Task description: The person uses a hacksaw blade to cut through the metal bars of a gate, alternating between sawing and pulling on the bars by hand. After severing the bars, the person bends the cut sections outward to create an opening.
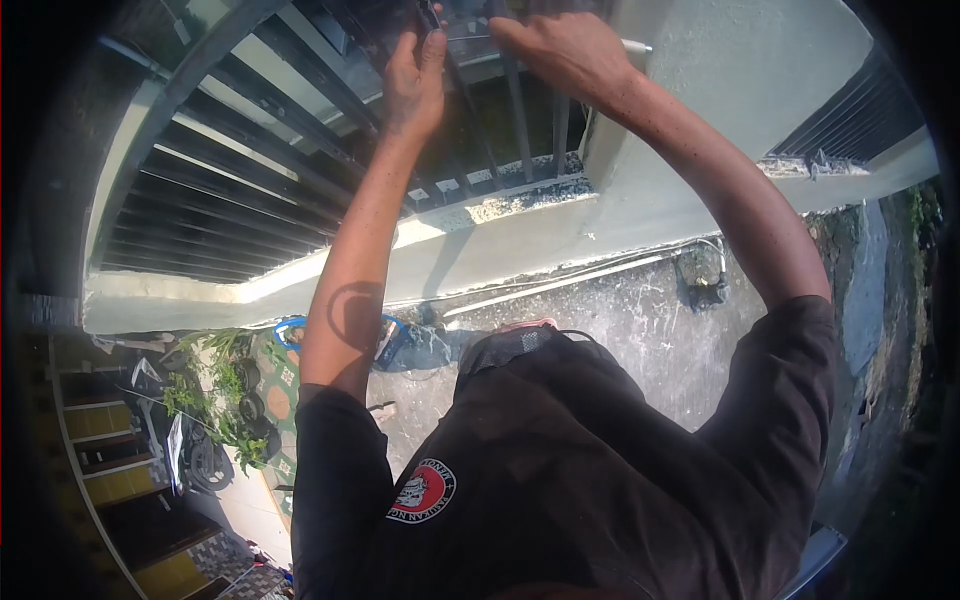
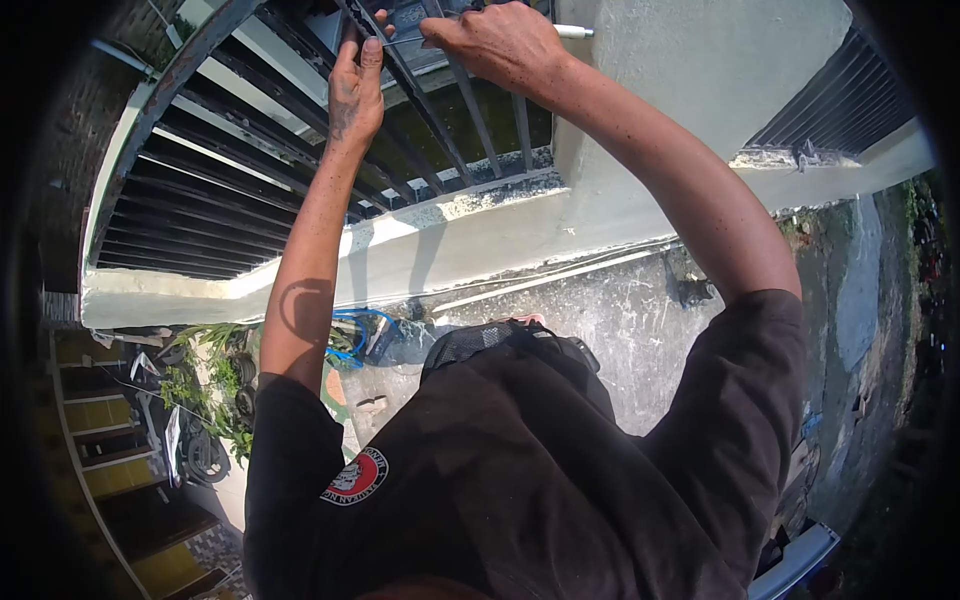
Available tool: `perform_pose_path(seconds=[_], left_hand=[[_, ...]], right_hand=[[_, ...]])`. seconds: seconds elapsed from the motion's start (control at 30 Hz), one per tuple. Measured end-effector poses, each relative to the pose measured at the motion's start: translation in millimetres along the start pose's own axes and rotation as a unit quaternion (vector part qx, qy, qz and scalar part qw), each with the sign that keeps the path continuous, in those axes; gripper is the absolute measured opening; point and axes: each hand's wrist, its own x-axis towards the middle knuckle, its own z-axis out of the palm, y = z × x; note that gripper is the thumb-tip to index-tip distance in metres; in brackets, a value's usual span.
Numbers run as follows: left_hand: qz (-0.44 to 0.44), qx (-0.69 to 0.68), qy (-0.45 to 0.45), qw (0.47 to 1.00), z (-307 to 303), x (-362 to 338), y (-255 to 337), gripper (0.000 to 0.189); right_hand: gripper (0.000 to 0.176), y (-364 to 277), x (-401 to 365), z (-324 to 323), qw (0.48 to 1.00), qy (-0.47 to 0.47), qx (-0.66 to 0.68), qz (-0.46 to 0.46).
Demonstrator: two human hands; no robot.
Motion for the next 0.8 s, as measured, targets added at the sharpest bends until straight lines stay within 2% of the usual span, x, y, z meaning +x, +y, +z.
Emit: perform_pose_path(seconds=[0.03,0.13,0.23,0.3,0.37,0.4,0.47,0.53,0.67,0.73,0.8], left_hand=[[0.0,0.01,-0.005,1.0,0,-6,-3,0.052],[-0.022,0.025,-0.03,0.999,5,-24,-8,0.054],[-0.051,0.005,-0.035,0.998,15,-46,-20,0.057],[-0.109,0.067,-0.07,0.989,17,-63,-26,0.06],[-0.128,0.09,-0.085,0.984,18,-66,-25,0.061],[-0.124,0.092,-0.073,0.985,19,-63,-22,0.059],[-0.123,0.094,-0.061,0.986,18,-52,-16,0.058],[-0.034,0.01,-0.008,0.999,14,-24,-4,0.055],[-0.033,-0.042,-0.013,0.998,13,-17,8,0.054],[-0.014,0.011,-0.031,0.999,15,-28,-7,0.059],[-0.034,0.027,0.0,0.999,24,-47,4,0.055]], right_hand=[[0.017,-13,0,4,0.973,0.027,0.221,0.067],[0.011,-24,-7,2,0.98,-0.025,0.186,0.071],[0.008,-37,-22,20,0.979,-0.019,0.194,0.058],[0.008,-46,-31,32,0.98,-0.037,0.192,0.028],[0.011,-48,-34,34,0.979,-0.048,0.195,0.032],[0.014,-47,-34,32,0.977,-0.063,0.202,0.028],[0.014,-41,-25,28,0.975,-0.03,0.215,0.044],[0.015,-24,-13,5,0.968,0.04,0.234,0.079],[0.017,-23,-10,3,0.962,0.051,0.251,0.098],[0.018,-35,-19,14,0.96,0.04,0.255,0.105],[0.017,-50,-29,31,0.966,-0.005,0.242,0.086]])
